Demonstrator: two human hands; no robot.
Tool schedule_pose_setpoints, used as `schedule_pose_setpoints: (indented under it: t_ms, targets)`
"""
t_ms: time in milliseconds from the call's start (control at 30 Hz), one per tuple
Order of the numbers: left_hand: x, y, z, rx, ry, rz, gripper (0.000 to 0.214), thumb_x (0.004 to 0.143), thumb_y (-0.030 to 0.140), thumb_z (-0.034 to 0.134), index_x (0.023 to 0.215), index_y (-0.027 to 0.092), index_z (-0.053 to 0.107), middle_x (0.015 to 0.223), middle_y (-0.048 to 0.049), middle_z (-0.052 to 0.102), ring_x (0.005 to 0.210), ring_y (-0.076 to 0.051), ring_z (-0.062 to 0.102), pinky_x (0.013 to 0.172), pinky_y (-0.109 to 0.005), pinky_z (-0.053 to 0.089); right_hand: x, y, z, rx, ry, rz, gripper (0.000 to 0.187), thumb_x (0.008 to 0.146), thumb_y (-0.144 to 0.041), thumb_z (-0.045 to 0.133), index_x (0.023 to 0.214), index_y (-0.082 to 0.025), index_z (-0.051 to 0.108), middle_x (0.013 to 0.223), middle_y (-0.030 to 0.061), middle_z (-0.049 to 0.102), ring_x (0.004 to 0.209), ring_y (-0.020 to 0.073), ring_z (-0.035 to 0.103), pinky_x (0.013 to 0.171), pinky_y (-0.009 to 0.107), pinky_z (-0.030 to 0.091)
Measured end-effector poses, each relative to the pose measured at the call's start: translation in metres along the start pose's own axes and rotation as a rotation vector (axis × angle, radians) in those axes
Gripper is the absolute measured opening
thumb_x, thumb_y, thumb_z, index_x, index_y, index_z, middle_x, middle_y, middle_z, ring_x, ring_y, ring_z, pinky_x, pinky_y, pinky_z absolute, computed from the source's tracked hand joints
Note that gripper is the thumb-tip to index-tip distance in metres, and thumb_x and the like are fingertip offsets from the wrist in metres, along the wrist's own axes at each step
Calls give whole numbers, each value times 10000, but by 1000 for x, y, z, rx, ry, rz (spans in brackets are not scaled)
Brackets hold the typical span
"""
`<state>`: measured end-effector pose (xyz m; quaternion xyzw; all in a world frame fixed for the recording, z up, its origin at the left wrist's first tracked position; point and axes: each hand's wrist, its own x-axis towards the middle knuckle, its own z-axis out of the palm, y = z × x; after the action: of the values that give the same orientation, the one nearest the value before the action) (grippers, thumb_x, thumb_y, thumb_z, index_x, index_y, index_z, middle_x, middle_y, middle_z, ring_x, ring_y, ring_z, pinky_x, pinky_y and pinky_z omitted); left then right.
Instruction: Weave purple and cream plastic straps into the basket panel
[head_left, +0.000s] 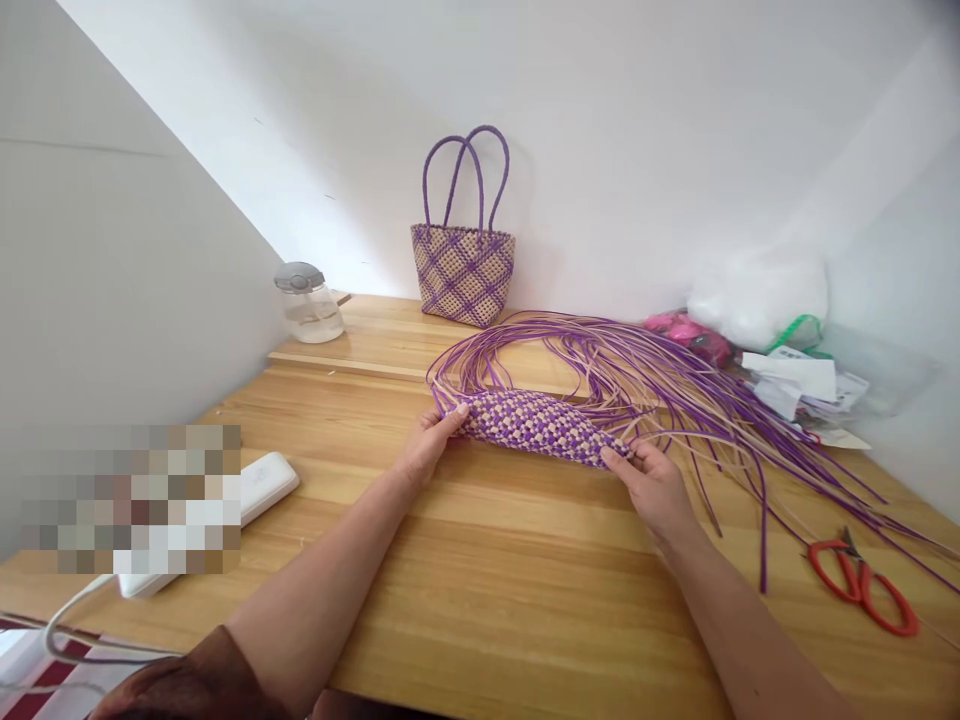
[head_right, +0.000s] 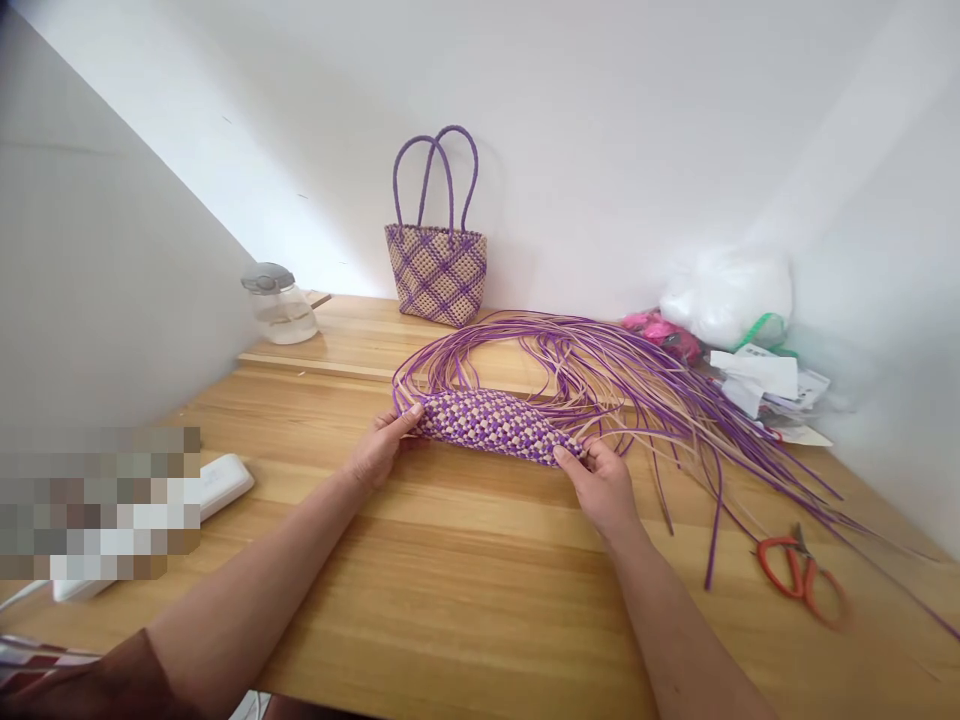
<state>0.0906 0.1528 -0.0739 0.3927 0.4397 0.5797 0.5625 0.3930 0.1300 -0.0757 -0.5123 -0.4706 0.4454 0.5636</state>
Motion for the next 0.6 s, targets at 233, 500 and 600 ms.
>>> schedule_pose_setpoints:
  t_ms: [233,500,600]
  targets:
    - [2,-3,0,-91,62,-6,459,633,478,838,943,153,740,955,-75,750,847,-203,678,772,-308,548,1,9,0,-115,2,15,396,636,-479,838,832,-181,666,829,31,716,725,178,635,695,297,505]
    - [4,0,-2,-17,58,37,441,617,452,844,921,154,728,911,-53,737,815,-181,652,777,-297,519,-1,-1,-9,-704,256,-283,378,631,-545,800,769,-205,710,741,27,667,700,192,578,677,309,449]
    - [5,5,-9,474,177,109,440,669,586,758,770,160,720,684,-20,652,654,-164,573,622,-266,428,-3,-3,-11,-673,176,-106,400,656,-574,781,787,-202,710,601,-5,620,541,151,527,532,263,388]
